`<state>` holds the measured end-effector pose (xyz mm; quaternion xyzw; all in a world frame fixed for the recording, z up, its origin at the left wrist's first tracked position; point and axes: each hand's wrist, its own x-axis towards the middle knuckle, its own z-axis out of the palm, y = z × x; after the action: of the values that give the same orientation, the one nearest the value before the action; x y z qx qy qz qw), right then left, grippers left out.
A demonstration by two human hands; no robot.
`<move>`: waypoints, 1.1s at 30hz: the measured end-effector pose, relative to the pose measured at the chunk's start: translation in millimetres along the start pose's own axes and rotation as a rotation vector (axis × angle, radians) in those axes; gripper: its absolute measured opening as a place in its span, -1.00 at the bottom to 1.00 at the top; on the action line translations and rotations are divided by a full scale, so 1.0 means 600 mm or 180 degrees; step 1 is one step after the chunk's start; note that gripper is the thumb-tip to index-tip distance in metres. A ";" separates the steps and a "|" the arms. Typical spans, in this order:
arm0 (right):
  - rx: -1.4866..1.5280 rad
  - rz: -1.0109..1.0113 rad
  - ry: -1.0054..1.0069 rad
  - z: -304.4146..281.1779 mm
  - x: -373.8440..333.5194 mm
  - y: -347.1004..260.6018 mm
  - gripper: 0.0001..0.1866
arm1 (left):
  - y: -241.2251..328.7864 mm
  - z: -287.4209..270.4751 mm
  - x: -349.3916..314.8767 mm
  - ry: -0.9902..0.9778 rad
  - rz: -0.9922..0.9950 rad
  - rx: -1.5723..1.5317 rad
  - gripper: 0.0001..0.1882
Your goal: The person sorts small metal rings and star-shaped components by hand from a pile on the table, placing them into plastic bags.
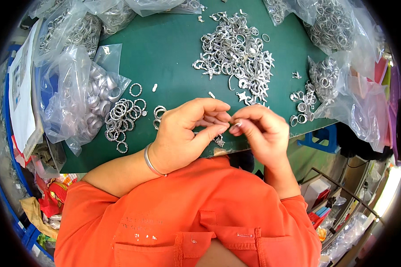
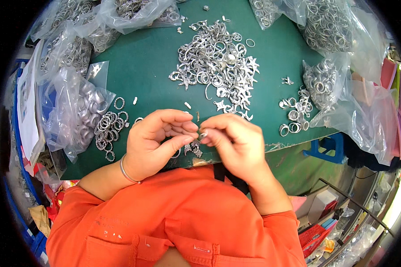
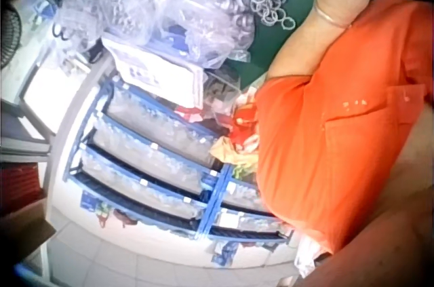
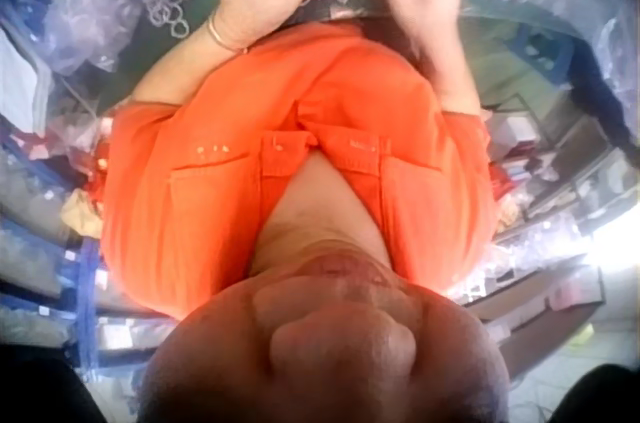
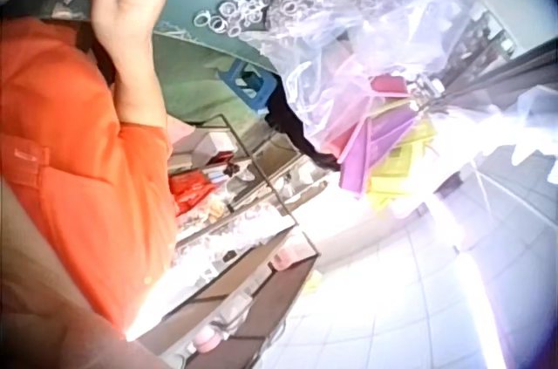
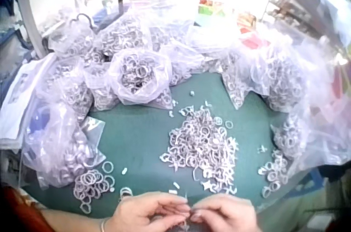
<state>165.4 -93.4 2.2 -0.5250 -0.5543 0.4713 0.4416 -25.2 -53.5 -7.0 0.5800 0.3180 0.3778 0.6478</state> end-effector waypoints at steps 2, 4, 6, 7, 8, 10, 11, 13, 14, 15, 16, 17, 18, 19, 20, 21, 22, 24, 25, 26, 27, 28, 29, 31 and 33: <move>0.0801 0.0519 0.0425 -0.006 0.005 -0.004 -0.88 | 0.005 -0.001 0.001 0.0180 -0.0058 -0.0063 -0.67; 0.0390 0.0499 0.0727 -0.026 0.021 0.003 -0.88 | 0.004 -0.006 0.003 0.0360 0.0050 0.0003 -0.69; -0.0373 -0.0148 0.0807 -0.041 0.047 0.015 -0.90 | 0.000 -0.011 0.004 0.0437 0.0028 -0.0164 -0.72; -0.0960 -0.0222 0.0734 -0.046 0.057 0.009 -0.89 | -0.001 -0.012 0.003 0.0467 0.0025 -0.0194 -0.73; -0.1545 -0.0297 0.0658 -0.043 0.070 -0.003 -0.88 | -0.002 -0.012 0.004 0.0499 0.0023 -0.0222 -0.74; -0.2055 -0.0487 0.0696 -0.028 0.096 0.003 -0.88 | -0.001 -0.012 0.006 0.0481 -0.0013 -0.0245 -0.77; -0.2591 -0.0569 0.0690 -0.024 0.104 0.012 -0.90 | -0.001 -0.009 0.006 0.0464 -0.0033 -0.0258 -0.78; -0.3055 -0.0518 0.0591 -0.015 0.114 0.014 -0.91 | -0.002 -0.011 0.007 0.0477 -0.0045 -0.0155 -0.82; -0.3136 -0.0533 0.0587 -0.014 0.115 0.013 -0.91 | 0.001 -0.011 0.008 0.0468 0.0003 -0.0110 -0.83; -0.3026 -0.0627 0.0520 -0.017 0.117 0.013 -0.91 | 0.002 -0.012 0.008 0.0450 0.0030 -0.0051 -0.83; -0.2917 -0.0720 0.0452 -0.025 0.120 0.013 -0.91 | 0.002 -0.013 0.008 0.0434 0.0057 0.0008 -0.84; -0.2807 -0.0814 0.0383 -0.031 0.122 0.012 -0.91 | 0.002 -0.013 0.007 0.0445 0.0081 0.0043 -0.84; -0.2352 -0.0683 0.0427 -0.033 0.123 0.011 -0.91 | 0.001 -0.015 0.007 0.0436 0.0101 0.0108 -0.84; -0.1896 -0.0556 0.0462 -0.035 0.124 0.006 -0.90 | 0.001 -0.015 0.007 0.0428 0.0121 0.0174 -0.84; -0.1438 -0.0430 0.0487 -0.039 0.127 0.002 -0.90 | -0.001 -0.015 0.007 0.0432 0.0182 0.0198 -0.84; -0.1274 -0.0461 0.0488 -0.041 0.131 -0.001 -0.89 | 0.002 -0.016 0.007 0.0432 0.0237 0.0259 -0.83; -0.1173 -0.0482 0.0393 -0.041 0.137 -0.014 -0.89 | 0.003 -0.017 0.007 0.0431 0.0293 0.0319 -0.83; -0.1324 -0.0574 0.0332 -0.042 0.149 -0.029 -0.88 | 0.000 -0.019 0.010 0.0510 0.0388 0.0473 -0.83; -0.1221 -0.0716 0.0330 -0.044 0.154 -0.022 -0.86 | 0.001 -0.020 0.013 0.0563 0.0362 0.0565 -0.83; -0.1120 -0.0856 0.0328 -0.045 0.158 -0.012 -0.83 | 0.000 -0.021 0.016 0.0618 0.0336 0.0655 -0.83; -0.1025 -0.0992 0.0351 -0.048 0.162 0.000 -0.80 | -0.009 -0.021 0.020 0.0733 0.0302 0.0425 -0.83; -0.0539 -0.0892 0.0358 -0.050 0.161 0.007 -0.77 | -0.005 -0.025 0.025 0.0711 0.0239 0.0584 -0.83; -0.0053 -0.0793 0.0356 -0.051 0.159 0.013 -0.74 | 0.001 -0.030 0.030 0.0689 0.0174 0.0742 -0.82; 0.0662 -0.0751 0.0159 -0.060 0.157 0.021 -0.65 | 0.013 -0.033 0.043 0.0724 0.0121 0.1125 -0.85; 0.1083 -0.0777 0.0206 -0.067 0.158 0.018 -0.68 | 0.034 -0.030 0.080 0.0612 0.0393 0.1896 -0.85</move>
<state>201.0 3.8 -2.5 -0.3867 -0.5118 0.4839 0.5953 -18.4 -2.1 12.0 0.7240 0.4386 0.3598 0.3924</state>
